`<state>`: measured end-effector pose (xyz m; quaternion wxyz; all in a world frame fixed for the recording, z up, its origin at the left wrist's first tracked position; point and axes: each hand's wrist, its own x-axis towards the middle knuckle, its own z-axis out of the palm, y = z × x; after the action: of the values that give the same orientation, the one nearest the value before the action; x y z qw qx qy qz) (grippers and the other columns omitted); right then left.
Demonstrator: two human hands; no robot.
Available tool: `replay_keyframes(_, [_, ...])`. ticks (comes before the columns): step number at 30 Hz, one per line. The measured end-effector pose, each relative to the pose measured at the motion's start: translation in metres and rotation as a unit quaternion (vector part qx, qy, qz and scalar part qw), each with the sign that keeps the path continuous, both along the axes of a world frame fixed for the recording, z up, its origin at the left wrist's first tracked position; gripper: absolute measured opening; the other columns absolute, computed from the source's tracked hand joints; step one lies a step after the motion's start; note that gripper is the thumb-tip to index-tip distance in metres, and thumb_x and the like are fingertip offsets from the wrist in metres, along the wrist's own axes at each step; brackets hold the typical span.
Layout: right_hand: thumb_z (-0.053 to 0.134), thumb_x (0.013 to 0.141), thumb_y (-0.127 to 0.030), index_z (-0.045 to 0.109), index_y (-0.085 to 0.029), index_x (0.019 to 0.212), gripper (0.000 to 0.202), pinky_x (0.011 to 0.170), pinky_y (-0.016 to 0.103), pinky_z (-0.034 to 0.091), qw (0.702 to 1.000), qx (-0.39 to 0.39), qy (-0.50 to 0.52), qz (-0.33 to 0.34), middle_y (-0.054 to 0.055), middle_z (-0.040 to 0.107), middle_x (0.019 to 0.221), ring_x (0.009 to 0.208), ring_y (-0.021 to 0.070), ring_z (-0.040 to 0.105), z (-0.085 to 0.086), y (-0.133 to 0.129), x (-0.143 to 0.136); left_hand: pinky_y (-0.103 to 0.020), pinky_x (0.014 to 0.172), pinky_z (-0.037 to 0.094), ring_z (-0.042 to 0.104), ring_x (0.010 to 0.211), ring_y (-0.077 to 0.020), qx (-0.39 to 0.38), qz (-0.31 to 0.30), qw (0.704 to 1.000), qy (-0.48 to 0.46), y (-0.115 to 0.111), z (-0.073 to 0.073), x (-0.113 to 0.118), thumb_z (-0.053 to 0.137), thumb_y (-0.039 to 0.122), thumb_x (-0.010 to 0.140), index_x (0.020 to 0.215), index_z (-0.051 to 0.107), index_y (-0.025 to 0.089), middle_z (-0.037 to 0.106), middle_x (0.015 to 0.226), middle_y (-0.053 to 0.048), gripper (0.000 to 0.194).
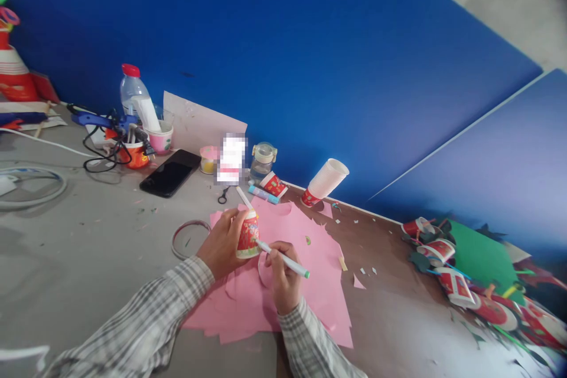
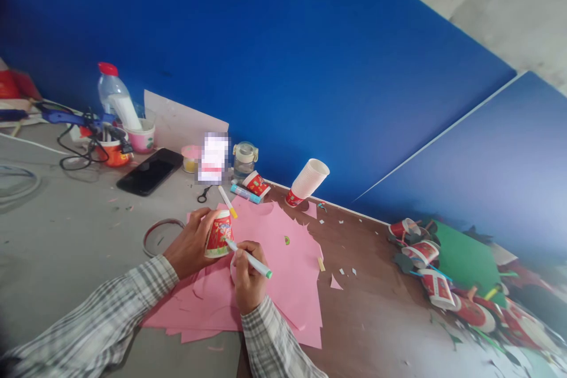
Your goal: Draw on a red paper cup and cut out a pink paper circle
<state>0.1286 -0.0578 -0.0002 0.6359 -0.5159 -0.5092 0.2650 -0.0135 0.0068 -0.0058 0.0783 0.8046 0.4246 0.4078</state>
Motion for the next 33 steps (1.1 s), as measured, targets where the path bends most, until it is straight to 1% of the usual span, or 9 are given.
replay_keyframes(5, [0.052,0.076,-0.027,0.061,-0.018,0.074,0.013,0.043,0.023,0.043,1.000,0.000,0.002,0.001,-0.004,0.053,0.049,0.043,0.0146,0.050,-0.0005,0.0004,0.0006,-0.047,0.088,0.045,0.044,0.103,-0.0294,0.002,0.005,1.000,0.003,0.0003,-0.0004,0.0001,0.064,0.058,0.054,0.123,0.029,0.017,0.043,0.109,-0.012,0.087])
replay_keyframes(15, [0.052,0.076,-0.028,0.061,-0.017,0.072,0.015,0.041,0.023,0.042,1.000,0.003,0.004,0.000,-0.004,0.054,0.048,0.041,0.0144,0.050,0.0029,-0.0012,-0.0015,-0.048,0.088,0.044,0.043,0.104,-0.0292,0.000,-0.001,1.000,0.004,0.0003,0.0006,-0.0001,0.063,0.058,0.056,0.124,0.027,0.020,0.042,0.109,-0.011,0.086])
replay_keyframes(21, [0.053,0.076,-0.030,0.061,-0.017,0.072,0.016,0.042,0.024,0.043,1.000,0.002,0.007,-0.004,-0.004,0.053,0.048,0.042,0.0145,0.050,0.0002,-0.0006,-0.0006,-0.050,0.087,0.043,0.044,0.103,-0.0301,-0.007,-0.002,1.000,-0.007,0.0001,0.0007,0.0003,0.065,0.055,0.055,0.124,0.027,0.023,0.043,0.109,-0.010,0.085])
replay_keyframes(29, [0.052,0.077,-0.029,0.061,-0.017,0.072,0.016,0.043,0.024,0.043,1.000,0.001,0.008,-0.011,-0.003,0.054,0.049,0.043,0.0145,0.051,-0.0001,-0.0006,0.0001,-0.045,0.089,0.044,0.044,0.103,-0.0291,0.002,0.003,1.000,0.010,-0.0001,0.0019,-0.0002,0.066,0.056,0.053,0.122,0.031,0.016,0.045,0.108,-0.013,0.087])
replay_keyframes(33, [0.052,0.077,-0.030,0.061,-0.017,0.072,0.016,0.044,0.024,0.043,1.000,0.000,0.006,-0.003,-0.003,0.054,0.049,0.044,0.0146,0.051,0.0007,-0.0003,0.0001,-0.045,0.090,0.043,0.044,0.103,-0.0287,0.003,0.006,1.000,0.013,0.0000,0.0012,-0.0003,0.064,0.056,0.055,0.123,0.030,0.017,0.043,0.109,-0.012,0.086])
